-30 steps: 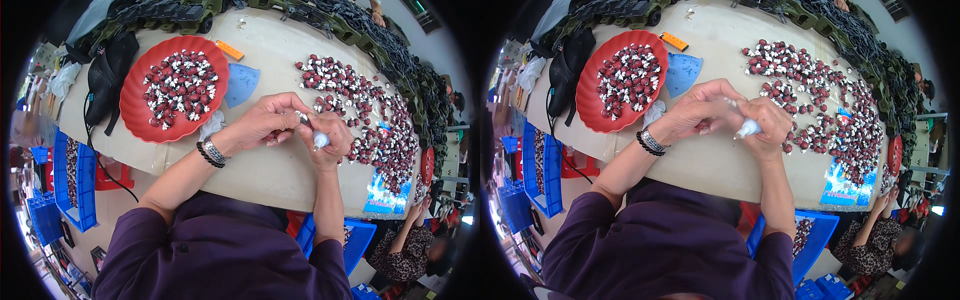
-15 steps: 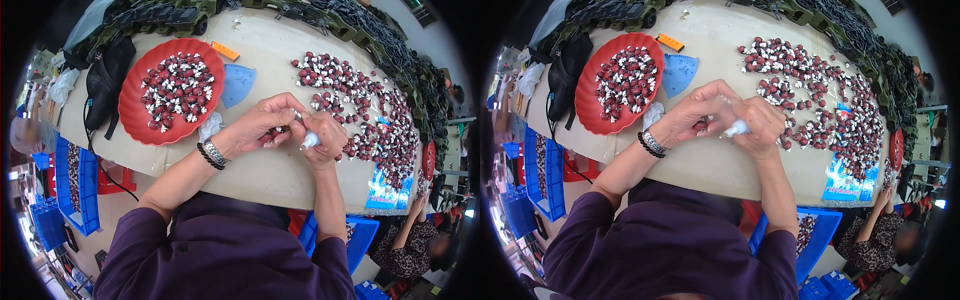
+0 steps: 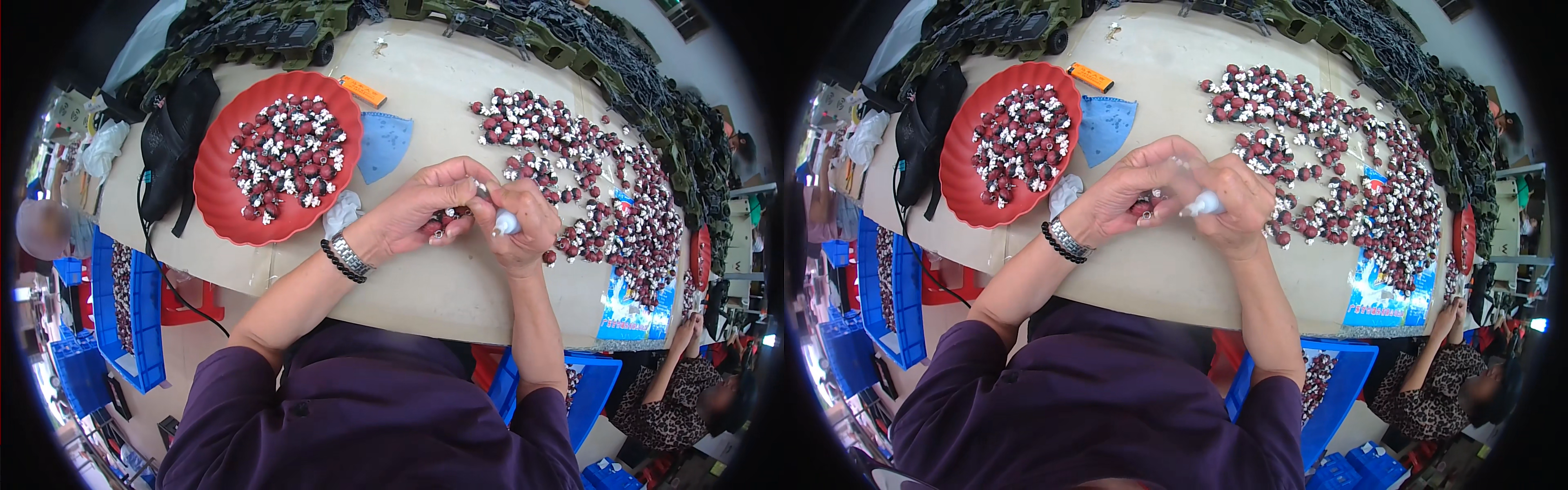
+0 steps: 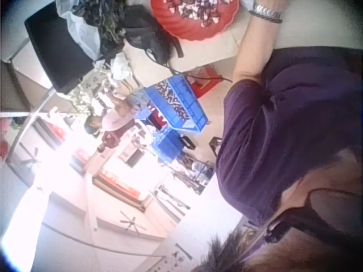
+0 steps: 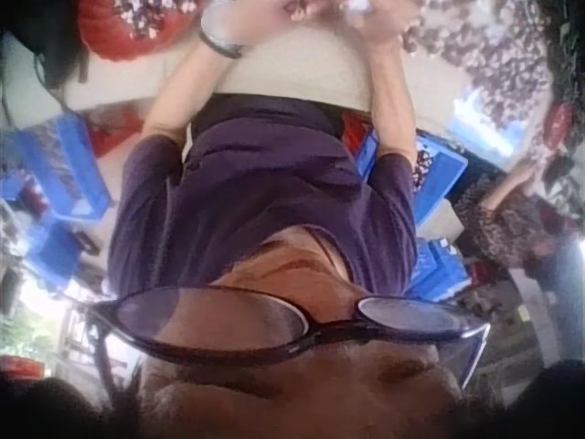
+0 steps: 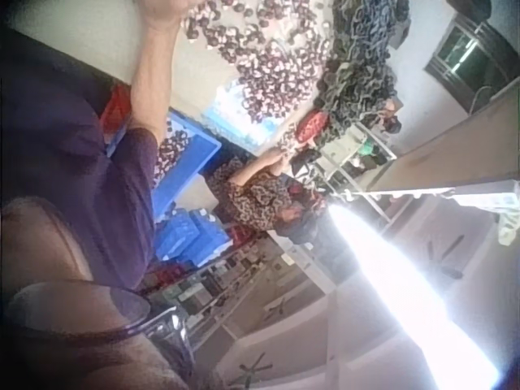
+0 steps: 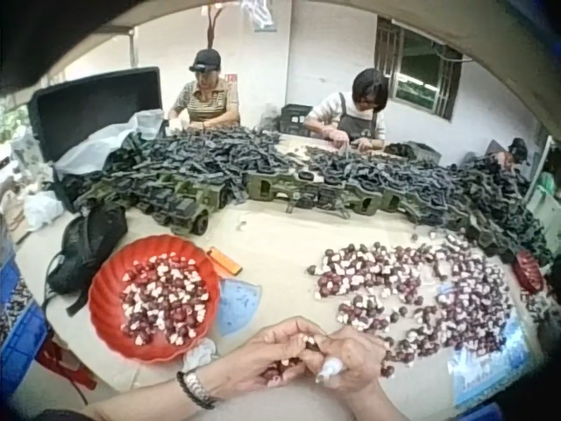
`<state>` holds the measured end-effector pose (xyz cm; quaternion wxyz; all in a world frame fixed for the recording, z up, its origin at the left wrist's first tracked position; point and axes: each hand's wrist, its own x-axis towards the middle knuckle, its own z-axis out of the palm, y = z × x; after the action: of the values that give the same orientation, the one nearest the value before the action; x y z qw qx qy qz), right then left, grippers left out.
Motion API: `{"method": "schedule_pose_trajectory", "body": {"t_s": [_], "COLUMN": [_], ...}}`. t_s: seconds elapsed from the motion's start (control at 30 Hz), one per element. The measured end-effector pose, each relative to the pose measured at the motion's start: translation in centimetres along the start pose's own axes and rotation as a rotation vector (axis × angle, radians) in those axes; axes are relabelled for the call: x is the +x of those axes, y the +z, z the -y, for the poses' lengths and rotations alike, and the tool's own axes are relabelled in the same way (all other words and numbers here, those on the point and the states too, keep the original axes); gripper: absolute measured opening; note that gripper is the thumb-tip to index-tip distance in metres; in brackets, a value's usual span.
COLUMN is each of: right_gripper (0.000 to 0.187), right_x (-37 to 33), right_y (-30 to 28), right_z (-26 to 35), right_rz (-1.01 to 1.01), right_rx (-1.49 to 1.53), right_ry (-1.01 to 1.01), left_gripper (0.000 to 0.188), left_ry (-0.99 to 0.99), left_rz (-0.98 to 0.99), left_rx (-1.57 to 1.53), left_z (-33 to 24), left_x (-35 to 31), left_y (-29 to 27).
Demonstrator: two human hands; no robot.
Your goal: The person assembles small decorative items by hand, picking up red and white components from a table and a red plate. They use a small white bottle to apply adhesive to the items and place the finished units into a blue plastic bin. The process is repetitive, involving picking, gluing, and placing individual units.
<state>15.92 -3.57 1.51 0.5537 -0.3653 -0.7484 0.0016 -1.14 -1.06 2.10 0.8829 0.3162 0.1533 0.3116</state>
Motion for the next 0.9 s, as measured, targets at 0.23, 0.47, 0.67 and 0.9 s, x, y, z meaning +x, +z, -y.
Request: {"method": "schedule_pose_trajectory", "body": {"t_s": [0.23, 0.47, 0.67, 0.9], "right_gripper": [0.035, 0.038, 0.040, 0.041], "right_x": [0.0, 0.3, -0.4, 0.8], "right_y": [0.8, 0.8, 1.2, 0.3], "right_z": [0.3, 0.7, 0.4, 0.5], "right_rz": [-0.041, -0.044, -0.022, 0.026], "right_rx": [0.048, 0.024, 0.021, 0.057], "right_ry": [0.131, 0.088, 0.120, 0.296], "left_gripper": [0.025, 0.026, 0.026, 0.027], "left_ry": [0.072, 0.072, 0.069, 0.105], "left_rz": [0.010, -0.052, -0.086, -0.167], "left_rx": [0.009, 0.080, 0.017, -0.007], "left_z": [0.0, 0.0, 0.3, 0.2], "left_x": [0.2, 0.2, 0.3, 0.8], "left_y": [-0.8, -0.8, -0.7, -1.3]}}
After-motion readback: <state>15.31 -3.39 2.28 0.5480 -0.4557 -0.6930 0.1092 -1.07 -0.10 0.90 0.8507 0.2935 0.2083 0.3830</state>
